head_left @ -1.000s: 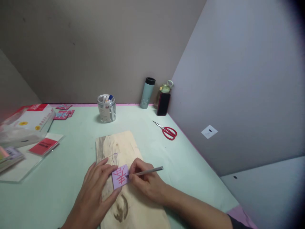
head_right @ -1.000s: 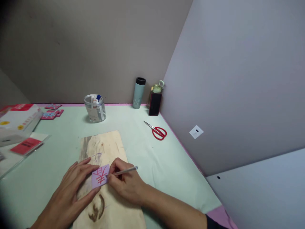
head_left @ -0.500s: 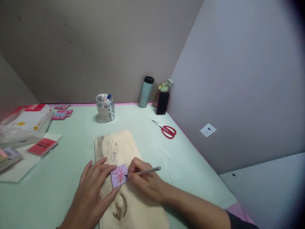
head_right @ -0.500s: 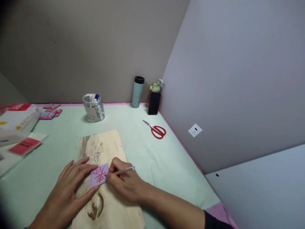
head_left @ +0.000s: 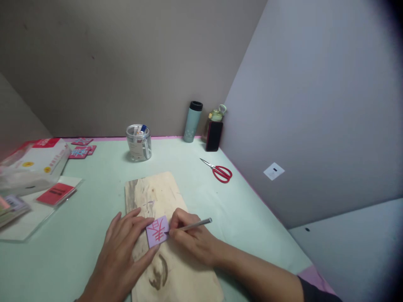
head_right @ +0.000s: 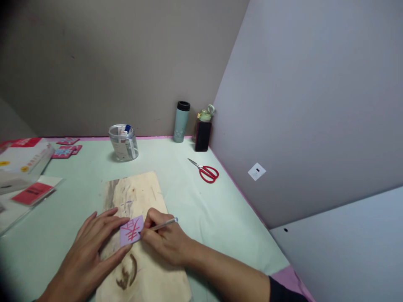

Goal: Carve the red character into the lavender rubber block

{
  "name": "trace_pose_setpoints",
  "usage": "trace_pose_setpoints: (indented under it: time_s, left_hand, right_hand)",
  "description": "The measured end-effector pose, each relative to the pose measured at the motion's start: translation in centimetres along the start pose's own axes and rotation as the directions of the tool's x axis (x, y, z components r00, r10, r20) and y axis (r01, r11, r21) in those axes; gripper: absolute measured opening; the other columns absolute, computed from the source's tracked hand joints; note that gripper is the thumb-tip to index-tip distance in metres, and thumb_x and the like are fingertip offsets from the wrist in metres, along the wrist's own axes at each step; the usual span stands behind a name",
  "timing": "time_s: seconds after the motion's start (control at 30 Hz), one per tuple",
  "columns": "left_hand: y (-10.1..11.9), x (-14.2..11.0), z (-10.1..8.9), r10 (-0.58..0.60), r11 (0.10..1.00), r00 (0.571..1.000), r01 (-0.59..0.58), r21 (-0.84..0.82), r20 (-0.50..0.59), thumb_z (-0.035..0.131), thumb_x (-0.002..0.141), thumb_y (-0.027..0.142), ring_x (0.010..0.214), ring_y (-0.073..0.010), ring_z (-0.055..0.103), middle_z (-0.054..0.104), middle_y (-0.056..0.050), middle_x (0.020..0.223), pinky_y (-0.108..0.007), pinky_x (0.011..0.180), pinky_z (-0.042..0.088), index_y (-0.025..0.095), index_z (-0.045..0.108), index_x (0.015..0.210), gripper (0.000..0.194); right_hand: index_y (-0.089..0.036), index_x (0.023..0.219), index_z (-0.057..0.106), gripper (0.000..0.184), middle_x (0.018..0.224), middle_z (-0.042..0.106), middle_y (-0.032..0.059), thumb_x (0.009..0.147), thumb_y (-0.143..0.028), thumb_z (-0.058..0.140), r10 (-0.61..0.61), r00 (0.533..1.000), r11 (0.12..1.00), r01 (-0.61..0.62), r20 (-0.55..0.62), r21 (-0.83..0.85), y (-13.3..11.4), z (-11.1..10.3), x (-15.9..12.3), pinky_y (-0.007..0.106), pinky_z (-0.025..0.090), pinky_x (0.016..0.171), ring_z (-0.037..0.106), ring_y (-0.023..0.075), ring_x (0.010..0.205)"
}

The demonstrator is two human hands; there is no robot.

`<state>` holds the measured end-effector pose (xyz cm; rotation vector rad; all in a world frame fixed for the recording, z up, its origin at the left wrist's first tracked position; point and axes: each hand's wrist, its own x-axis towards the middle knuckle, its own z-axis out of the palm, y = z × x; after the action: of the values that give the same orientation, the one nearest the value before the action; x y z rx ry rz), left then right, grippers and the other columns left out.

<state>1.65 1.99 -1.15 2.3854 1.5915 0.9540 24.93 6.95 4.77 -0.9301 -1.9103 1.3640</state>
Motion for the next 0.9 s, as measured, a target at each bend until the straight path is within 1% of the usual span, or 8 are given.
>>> trace_pose_setpoints:
  time_s: [0.37,0.53,0.63,0.7,0.77,0.83,0.9]
  left_hand:
    - [-0.09,0.11,0.08,0.016,1.0,1.0,-0.016,0.013,0.003,0.066,0.097,0.043,0.138,-0.0335,0.05,0.066,-0.005,0.123,-0.061,0.12,0.026,0.03,0.051,0.134,0.043]
    - [0.12,0.0,0.04,0.023,1.0,1.0,-0.023,0.017,-0.015,0.066,0.096,0.042,0.138,-0.0328,0.05,0.066,-0.005,0.121,-0.061,0.121,0.025,0.029,0.052,0.131,0.04]
    - [0.02,-0.12,0.02,0.034,0.999,0.999,-0.033,0.009,-0.011,0.071,0.093,0.049,0.136,-0.034,0.052,0.067,-0.005,0.12,-0.06,0.122,0.024,0.028,0.052,0.131,0.047]
    - [-0.13,-0.18,0.04,0.047,0.999,0.999,-0.047,0.005,-0.005,0.073,0.09,0.056,0.133,-0.0347,0.056,0.068,-0.005,0.122,-0.06,0.122,0.025,0.029,0.051,0.137,0.058]
    - [-0.29,-0.22,0.05,0.055,0.998,0.998,-0.055,0.009,0.007,0.072,0.09,0.057,0.131,-0.0342,0.058,0.068,-0.005,0.126,-0.059,0.121,0.028,0.031,0.047,0.145,0.065]
    - [-0.42,-0.22,0.07,0.063,0.998,0.998,-0.063,0.014,0.017,0.071,0.092,0.054,0.13,-0.0331,0.06,0.068,-0.005,0.126,-0.058,0.12,0.03,0.032,0.045,0.149,0.067]
    - [-0.48,-0.21,0.08,0.073,0.997,0.997,-0.073,0.016,0.023,0.07,0.093,0.052,0.129,-0.0324,0.061,0.069,-0.004,0.124,-0.057,0.12,0.031,0.033,0.046,0.149,0.064]
  right_hand:
    - [-0.022,0.077,0.045,0.016,0.07,0.045,-0.0043,0.089,-0.026,0.056,-0.02,1.0,1.0,0.02,0.01,0.016,-0.12,-0.13,0.04,0.027,0.032,0.061,0.039,0.0136,0.065]
    - [-0.022,0.078,0.047,0.017,0.069,0.046,-0.0047,0.09,-0.027,0.058,-0.012,1.0,1.0,0.012,-0.003,0.023,0.14,0.0,0.04,0.027,0.032,0.061,0.04,0.0134,0.064]
    - [-0.021,0.078,0.049,0.016,0.069,0.047,-0.0047,0.089,-0.024,0.059,0.004,1.0,1.0,-0.003,-0.017,0.014,0.14,0.11,0.03,0.027,0.033,0.061,0.041,0.0135,0.065]
    - [-0.021,0.078,0.049,0.015,0.07,0.047,-0.0047,0.089,-0.023,0.059,0.015,1.0,1.0,-0.015,-0.027,0.004,0.04,0.16,0.02,0.027,0.033,0.061,0.042,0.0133,0.065]
    - [-0.021,0.078,0.049,0.016,0.069,0.048,-0.0049,0.089,-0.024,0.059,0.021,0.999,1.0,-0.021,-0.031,0.004,-0.09,0.18,0.0,0.027,0.032,0.06,0.041,0.0129,0.064]
    - [-0.021,0.078,0.049,0.017,0.069,0.047,-0.0051,0.09,-0.025,0.06,0.021,0.999,1.0,-0.021,-0.032,0.007,-0.19,0.19,-0.01,0.026,0.032,0.06,0.04,0.0126,0.063]
    - [-0.022,0.078,0.049,0.016,0.069,0.047,-0.0052,0.09,-0.025,0.059,0.017,0.999,1.0,-0.017,-0.033,0.002,-0.22,0.2,-0.02,0.026,0.032,0.06,0.039,0.0126,0.063]
